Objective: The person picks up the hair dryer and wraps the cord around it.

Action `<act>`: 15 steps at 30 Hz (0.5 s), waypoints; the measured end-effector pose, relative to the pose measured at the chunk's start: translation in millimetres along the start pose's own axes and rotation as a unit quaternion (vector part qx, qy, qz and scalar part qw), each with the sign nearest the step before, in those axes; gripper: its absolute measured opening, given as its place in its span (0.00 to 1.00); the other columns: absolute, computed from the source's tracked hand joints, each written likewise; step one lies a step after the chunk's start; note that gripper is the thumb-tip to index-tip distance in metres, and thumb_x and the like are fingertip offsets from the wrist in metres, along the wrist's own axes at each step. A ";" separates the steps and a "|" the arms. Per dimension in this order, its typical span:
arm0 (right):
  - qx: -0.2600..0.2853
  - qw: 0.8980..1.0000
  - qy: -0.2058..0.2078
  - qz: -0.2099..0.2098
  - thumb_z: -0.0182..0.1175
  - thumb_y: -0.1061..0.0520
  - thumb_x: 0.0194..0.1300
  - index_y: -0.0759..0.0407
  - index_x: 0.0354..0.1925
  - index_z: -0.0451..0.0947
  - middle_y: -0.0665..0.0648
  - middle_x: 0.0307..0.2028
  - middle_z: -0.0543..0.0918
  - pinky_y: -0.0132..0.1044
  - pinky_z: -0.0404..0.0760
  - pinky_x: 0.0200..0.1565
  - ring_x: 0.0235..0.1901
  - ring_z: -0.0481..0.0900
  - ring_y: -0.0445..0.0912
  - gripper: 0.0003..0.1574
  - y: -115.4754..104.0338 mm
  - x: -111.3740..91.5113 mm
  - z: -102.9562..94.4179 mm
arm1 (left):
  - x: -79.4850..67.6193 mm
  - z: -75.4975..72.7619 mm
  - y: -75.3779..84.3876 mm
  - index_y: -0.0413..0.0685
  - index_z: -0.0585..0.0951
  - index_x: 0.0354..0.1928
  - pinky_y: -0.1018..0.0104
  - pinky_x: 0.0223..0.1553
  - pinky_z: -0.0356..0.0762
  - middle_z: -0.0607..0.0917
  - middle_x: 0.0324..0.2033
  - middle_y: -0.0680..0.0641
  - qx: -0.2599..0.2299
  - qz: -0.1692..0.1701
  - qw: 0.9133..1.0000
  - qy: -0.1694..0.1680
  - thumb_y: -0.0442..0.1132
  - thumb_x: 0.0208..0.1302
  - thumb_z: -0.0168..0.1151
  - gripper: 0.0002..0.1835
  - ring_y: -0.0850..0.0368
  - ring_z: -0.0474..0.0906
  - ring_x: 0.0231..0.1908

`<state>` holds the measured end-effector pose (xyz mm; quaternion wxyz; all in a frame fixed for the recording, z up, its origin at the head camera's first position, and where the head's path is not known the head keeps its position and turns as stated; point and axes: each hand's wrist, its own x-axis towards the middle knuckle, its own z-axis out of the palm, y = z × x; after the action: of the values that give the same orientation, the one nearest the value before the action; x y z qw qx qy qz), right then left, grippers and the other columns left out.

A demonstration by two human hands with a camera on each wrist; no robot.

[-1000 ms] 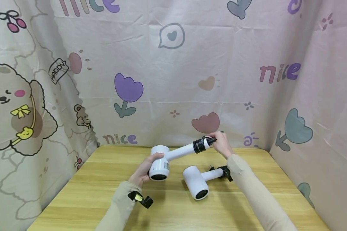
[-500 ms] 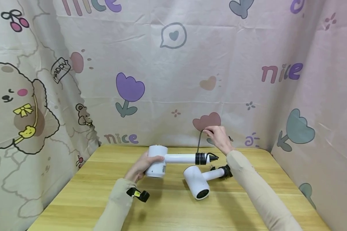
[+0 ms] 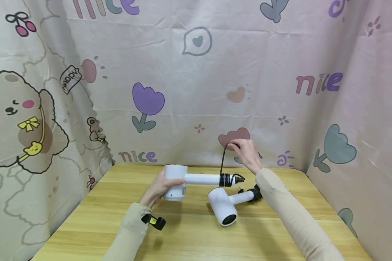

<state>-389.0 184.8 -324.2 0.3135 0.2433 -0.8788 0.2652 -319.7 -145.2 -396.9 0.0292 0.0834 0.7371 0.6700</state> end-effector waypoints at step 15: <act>-0.047 0.996 0.023 -0.065 0.65 0.57 0.64 0.58 0.40 0.87 0.57 0.36 0.89 0.43 0.85 0.35 0.33 0.86 0.49 0.08 -28.4 -6.7 3.9 | 3.6 -3.4 1.1 0.40 0.63 0.63 0.57 0.35 0.86 0.76 0.49 0.35 0.112 0.048 0.992 0.038 0.37 0.44 0.78 0.45 0.46 0.79 0.41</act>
<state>-369.2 163.1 -322.4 0.3616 0.2786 -0.8651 0.2080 -323.7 -147.8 -395.2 -0.0403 0.0962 0.8031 0.5867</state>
